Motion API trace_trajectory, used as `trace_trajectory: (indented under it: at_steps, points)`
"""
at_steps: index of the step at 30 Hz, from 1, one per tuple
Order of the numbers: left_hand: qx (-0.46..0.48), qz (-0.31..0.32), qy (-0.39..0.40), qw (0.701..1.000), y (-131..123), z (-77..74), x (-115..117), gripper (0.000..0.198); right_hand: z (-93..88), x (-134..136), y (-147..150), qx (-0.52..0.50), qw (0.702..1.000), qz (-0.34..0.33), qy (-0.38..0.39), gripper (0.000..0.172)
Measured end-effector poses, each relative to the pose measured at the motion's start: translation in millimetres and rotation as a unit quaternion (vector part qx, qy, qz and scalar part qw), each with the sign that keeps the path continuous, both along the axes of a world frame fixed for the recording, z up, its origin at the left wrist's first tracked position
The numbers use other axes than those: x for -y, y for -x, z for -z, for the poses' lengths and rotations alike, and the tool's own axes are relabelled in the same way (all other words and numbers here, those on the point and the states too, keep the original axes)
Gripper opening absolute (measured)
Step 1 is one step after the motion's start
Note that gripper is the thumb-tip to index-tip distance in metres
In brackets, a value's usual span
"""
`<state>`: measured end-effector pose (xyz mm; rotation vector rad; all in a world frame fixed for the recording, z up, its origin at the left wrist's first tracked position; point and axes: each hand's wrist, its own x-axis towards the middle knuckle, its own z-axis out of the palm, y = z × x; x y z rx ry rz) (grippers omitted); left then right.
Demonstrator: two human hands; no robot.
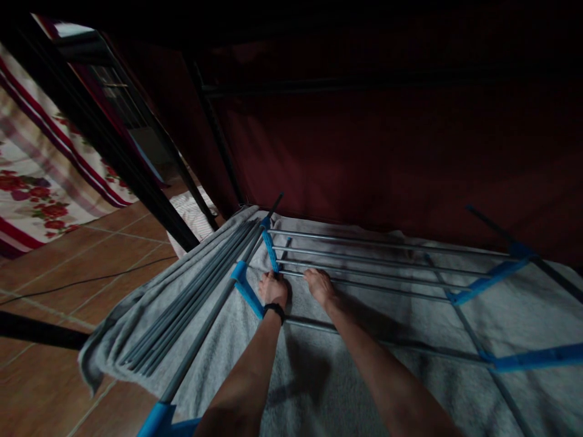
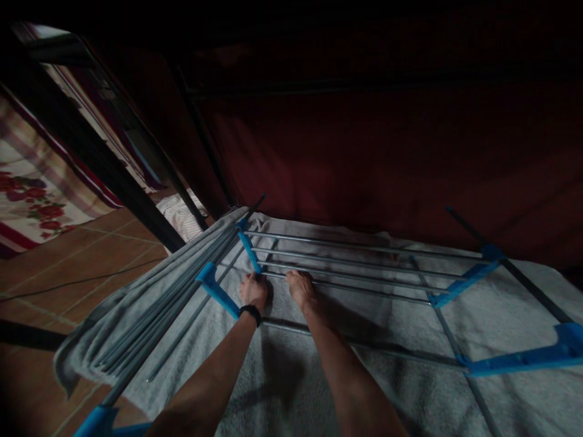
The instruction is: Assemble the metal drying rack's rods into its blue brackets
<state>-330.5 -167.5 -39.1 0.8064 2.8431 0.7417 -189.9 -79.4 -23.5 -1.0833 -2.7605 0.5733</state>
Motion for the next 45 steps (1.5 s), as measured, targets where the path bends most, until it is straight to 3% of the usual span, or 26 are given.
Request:
trace_trajectory:
  at_steps: [8,14,26,37,45]
  points:
    - [0.004,0.001,-0.005,1.000,-2.2,-3.8,0.7,0.032,-2.9,0.2,0.9,-0.015,1.000,0.015,0.018,0.032]
    - [0.007,0.003,0.005,1.000,-1.5,-3.2,0.6,0.033,-4.1,8.0,1.6,-0.009,0.999,0.025,-0.028,0.027]
    - [0.011,0.007,-0.001,1.000,-1.0,-7.7,0.3,0.034,-9.6,9.7,0.8,-0.010,0.999,0.014,-0.034,0.026]
    - [0.027,-0.011,-0.064,0.998,4.3,-9.2,-6.5,0.023,-3.7,3.3,1.7,0.003,0.998,0.002,-0.057,0.045]
    - [0.018,-0.008,-0.029,0.999,7.9,-6.0,-8.8,0.023,-3.5,9.8,-20.0,-0.029,0.996,0.051,-0.062,0.043]
